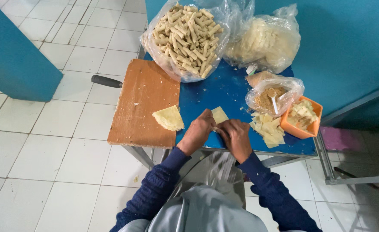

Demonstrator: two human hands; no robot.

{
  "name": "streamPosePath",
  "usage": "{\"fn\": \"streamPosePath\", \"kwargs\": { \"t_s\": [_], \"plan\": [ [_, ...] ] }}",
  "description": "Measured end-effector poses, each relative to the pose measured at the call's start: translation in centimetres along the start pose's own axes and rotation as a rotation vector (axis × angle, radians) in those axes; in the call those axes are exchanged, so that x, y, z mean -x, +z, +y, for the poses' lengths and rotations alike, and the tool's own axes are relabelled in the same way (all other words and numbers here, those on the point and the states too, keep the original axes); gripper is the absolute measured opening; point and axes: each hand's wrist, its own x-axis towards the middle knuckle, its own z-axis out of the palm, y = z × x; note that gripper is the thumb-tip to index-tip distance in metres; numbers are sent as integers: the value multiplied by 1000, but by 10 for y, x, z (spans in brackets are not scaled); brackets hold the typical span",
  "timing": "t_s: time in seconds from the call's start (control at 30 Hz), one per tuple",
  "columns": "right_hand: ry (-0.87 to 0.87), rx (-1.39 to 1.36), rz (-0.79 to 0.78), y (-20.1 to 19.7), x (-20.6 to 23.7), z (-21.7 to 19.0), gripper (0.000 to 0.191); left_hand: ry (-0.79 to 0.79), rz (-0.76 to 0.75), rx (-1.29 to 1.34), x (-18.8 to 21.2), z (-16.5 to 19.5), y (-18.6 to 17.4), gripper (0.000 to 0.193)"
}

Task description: The person sits at a small table and rolls flat dough pieces by hand into tight cylinders, placing each finished roll onto a growing pile beside a large bag of completed rolls. They occasionally use a spoon to scoop brown powder from a plastic bag and work pieces of dough from an orange container.

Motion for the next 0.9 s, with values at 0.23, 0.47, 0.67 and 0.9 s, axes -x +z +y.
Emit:
{"fn": "streamPosePath", "kwargs": {
  "t_s": [0.23,0.47,0.67,0.9],
  "plan": [
    [89,-102,-83,5,-7,14,8,72,41,-26,-1,5,-2,17],
    [53,-209,-97,1,-13,15,6,3,25,6,-4,1,2,7],
    [56,-113,-32,-4,-8,0,9,28,45,-22,-9,-2,5,9],
    [52,-42,-11,7,-9,9,4,59,39,-4,-2,10,-3,12]
  ]
}}
